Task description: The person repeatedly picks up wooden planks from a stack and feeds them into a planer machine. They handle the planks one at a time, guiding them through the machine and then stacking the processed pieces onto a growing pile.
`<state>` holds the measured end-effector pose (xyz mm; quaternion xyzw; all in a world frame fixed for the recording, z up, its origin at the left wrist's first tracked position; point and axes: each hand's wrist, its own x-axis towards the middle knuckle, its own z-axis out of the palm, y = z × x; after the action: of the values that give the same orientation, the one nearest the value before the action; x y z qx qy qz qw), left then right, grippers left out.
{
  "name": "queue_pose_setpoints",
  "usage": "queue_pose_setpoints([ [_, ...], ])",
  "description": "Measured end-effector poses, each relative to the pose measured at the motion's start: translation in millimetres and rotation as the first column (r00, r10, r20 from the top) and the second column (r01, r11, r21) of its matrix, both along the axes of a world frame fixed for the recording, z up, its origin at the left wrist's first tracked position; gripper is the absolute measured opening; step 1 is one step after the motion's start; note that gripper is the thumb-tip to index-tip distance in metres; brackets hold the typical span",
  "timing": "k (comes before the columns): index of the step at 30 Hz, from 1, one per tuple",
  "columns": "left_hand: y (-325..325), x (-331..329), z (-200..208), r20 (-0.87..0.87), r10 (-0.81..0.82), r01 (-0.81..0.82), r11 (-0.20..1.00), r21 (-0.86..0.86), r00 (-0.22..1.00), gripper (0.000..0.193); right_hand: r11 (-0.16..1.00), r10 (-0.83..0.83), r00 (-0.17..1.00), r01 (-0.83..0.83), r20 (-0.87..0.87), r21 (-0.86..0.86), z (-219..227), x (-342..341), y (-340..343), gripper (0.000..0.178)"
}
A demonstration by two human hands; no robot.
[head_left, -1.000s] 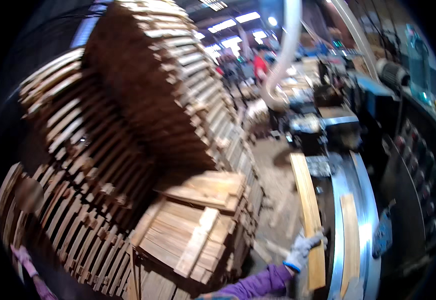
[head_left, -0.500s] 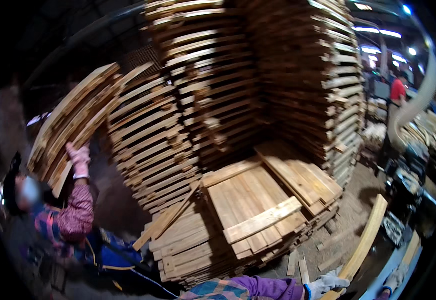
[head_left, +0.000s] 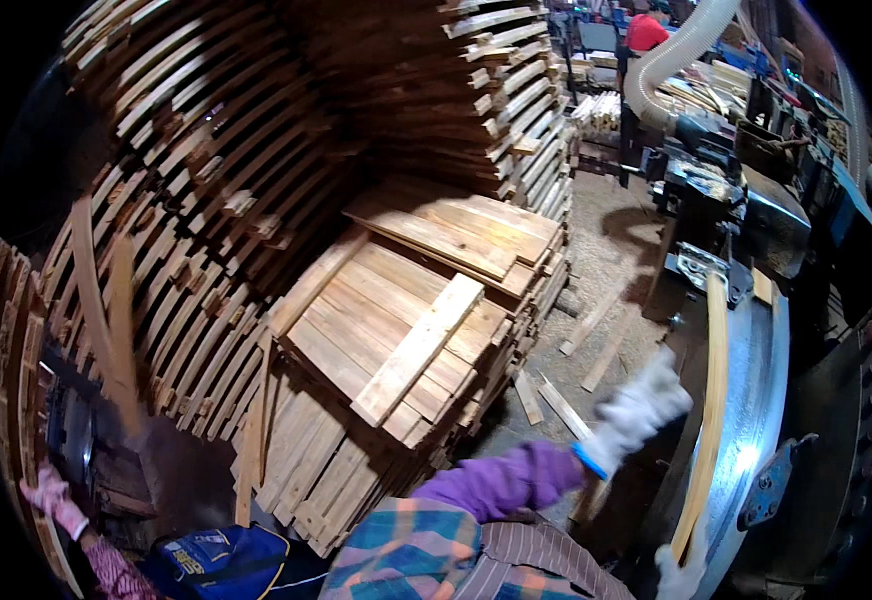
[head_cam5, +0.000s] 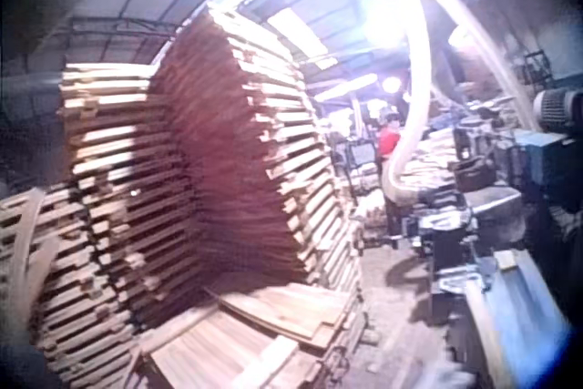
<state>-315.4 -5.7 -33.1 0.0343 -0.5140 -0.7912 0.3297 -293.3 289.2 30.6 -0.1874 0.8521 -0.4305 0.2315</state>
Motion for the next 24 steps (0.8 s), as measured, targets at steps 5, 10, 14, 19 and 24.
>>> queue_pose_setpoints([
  [5,-73,73,81,-0.073,0.38,-0.372,0.922,0.105,0.922,0.059,0.798,-0.176,0.974,0.228,-0.146,0.558,10,60,10,0.069],
  [10,-209,108,49,0.198,0.767,-0.792,0.596,0.135,0.611,0.028,0.853,0.191,0.601,0.29,-0.776,0.434,-99,-61,-14,0.063],
  [14,-266,149,21,0.29,0.827,-0.856,0.516,-0.045,0.483,0.018,0.85,0.313,0.443,0.264,-0.84,0.456,-152,-187,-73,0.059],
  [19,-165,133,42,0.125,0.583,-0.592,0.755,0.28,0.803,0.032,0.793,0.353,0.396,0.355,-0.848,0.496,-204,-330,-117,0.054],
  [24,-71,142,97,0.272,0.41,-0.472,0.851,0.229,0.871,0.07,0.761,0.353,0.427,0.386,-0.833,0.521,-218,-441,-185,0.051],
])
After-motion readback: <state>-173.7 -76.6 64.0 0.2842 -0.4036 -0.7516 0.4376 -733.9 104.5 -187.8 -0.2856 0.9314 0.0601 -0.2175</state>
